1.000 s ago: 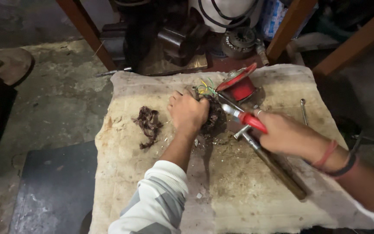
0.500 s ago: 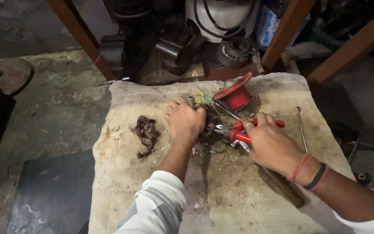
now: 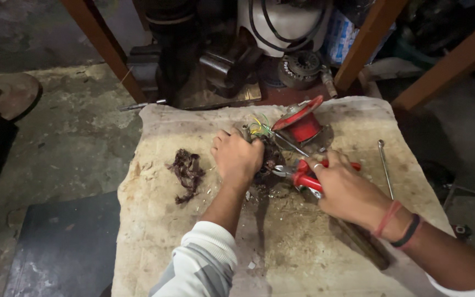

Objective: The person uses a hammer to tap a small metal component on a workbench, then uses red-handled pliers to cut and strip wires from the component. The work is performed on a cloth-covered bench with tools and parts nearby.

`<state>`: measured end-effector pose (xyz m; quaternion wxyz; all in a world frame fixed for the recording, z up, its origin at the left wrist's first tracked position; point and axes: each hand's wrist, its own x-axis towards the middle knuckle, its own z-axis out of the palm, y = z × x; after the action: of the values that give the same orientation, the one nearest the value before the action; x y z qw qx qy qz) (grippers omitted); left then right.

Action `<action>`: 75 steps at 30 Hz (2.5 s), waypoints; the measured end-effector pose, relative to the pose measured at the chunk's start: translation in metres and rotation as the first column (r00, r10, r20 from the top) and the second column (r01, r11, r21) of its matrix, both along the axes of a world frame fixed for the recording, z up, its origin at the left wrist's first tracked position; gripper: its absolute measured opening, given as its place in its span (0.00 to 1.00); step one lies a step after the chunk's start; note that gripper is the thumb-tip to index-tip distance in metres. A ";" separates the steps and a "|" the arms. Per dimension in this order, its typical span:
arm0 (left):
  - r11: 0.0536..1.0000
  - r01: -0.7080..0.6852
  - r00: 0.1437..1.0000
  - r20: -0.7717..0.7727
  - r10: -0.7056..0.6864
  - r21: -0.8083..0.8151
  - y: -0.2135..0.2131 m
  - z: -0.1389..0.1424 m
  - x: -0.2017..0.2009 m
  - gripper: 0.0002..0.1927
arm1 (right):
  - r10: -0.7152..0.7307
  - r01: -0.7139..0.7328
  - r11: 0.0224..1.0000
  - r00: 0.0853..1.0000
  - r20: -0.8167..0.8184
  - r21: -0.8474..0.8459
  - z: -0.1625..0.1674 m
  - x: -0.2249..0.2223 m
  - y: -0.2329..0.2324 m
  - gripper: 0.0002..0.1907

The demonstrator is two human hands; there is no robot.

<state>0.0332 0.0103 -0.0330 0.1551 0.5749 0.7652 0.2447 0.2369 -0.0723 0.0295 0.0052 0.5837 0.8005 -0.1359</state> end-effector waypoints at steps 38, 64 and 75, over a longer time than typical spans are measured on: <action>0.999 0.048 0.996 0.071 -0.048 -0.001 -0.001 -0.009 -0.004 0.30 | -0.212 0.221 0.891 0.975 0.068 -0.397 0.030 -0.015 0.045 0.15; 0.994 0.030 1.000 0.000 -0.030 -0.106 0.002 0.008 0.000 0.32 | -0.250 0.231 0.904 0.968 -0.006 -0.358 0.051 -0.035 -0.028 0.32; 0.998 0.045 0.999 -0.007 -0.046 -0.051 0.002 0.001 -0.001 0.31 | -0.161 0.117 0.960 0.974 -0.159 -0.256 0.036 -0.043 -0.036 0.29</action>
<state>0.0318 0.0126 -0.0323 0.1720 0.5890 0.7586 0.2190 0.1936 -0.1078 0.0655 -0.0042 0.6192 0.7316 -0.2852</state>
